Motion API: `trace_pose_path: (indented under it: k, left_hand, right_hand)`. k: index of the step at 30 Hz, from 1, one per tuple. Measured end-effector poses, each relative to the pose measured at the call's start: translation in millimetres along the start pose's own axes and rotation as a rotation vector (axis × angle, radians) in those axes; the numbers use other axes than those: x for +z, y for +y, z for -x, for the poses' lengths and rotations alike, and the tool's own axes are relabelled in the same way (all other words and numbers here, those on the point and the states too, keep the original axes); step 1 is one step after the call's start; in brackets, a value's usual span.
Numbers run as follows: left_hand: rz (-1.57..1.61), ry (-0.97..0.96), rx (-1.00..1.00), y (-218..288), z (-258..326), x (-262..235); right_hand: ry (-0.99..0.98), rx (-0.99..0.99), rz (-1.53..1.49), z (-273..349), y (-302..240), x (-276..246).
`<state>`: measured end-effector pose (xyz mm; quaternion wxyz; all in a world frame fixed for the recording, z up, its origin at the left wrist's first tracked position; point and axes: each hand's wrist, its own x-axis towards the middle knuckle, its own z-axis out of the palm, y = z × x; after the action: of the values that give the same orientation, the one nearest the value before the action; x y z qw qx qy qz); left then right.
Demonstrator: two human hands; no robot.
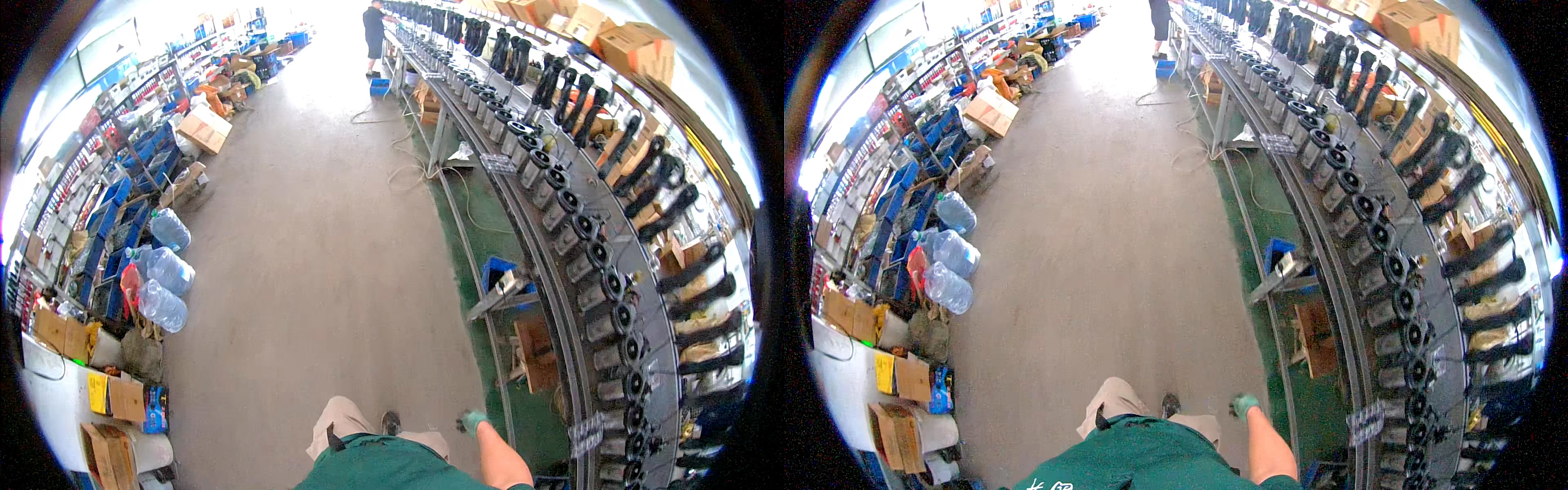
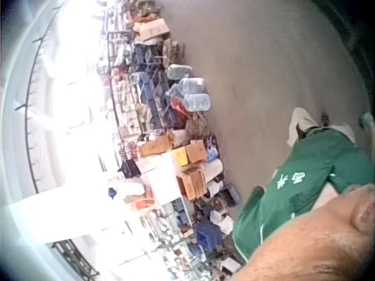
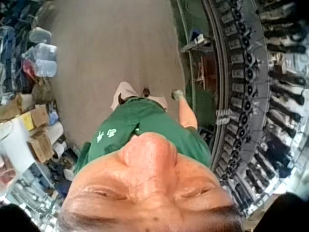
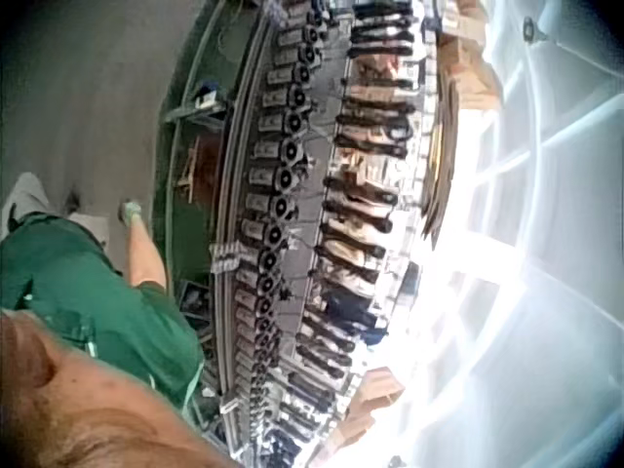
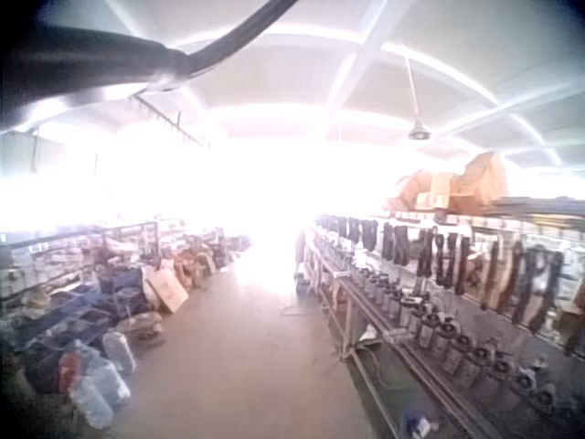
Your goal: The person walks to a workbench and picks up a clear plastic container filled with small black cylindrical components. They proceed to insert these components one by one into the openings of a row of black electrical devices mounted on the bench. The person continues this repetitive insertion process along the line of devices.
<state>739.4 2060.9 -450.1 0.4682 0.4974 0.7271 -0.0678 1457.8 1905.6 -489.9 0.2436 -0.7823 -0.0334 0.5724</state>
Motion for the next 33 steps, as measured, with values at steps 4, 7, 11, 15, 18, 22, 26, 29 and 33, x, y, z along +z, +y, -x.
trace_pose_path:
  k: [4,7,11,15,18,22,26,29,33]
  left_hand:
    - [0.310,-0.107,-0.320,123,-62,-21]
    - [0.378,-0.166,-0.358,222,-141,-42]
    - [0.498,-0.172,-0.271,377,-280,-132]
    - [0.567,0.050,0.306,571,-483,-240]
    - [0.603,-0.069,0.477,773,-525,-338]
    - [0.494,0.056,0.543,897,-622,-389]
    - [0.271,0.015,0.249,954,-654,-396]
    - [0.484,-0.054,-0.042,920,-661,-356]
    - [0.411,-0.143,-0.364,946,-674,-335]
  right_hand:
    - [0.040,-0.234,-0.141,18,-277,20]
    - [0.096,-0.297,-0.043,-40,-370,1]
    - [0.063,-0.353,0.951,-86,-439,-22]
    - [0.071,0.097,0.077,-82,-555,15]
    - [0.093,0.133,-0.186,-147,-587,17]
    - [-0.041,0.263,-0.129,-263,-669,25]
    - [-0.020,0.346,-0.221,-363,-755,27]
    - [-0.149,0.322,-0.201,-488,-825,-8]
    - [-0.001,0.016,-0.235,-570,-1057,-18]
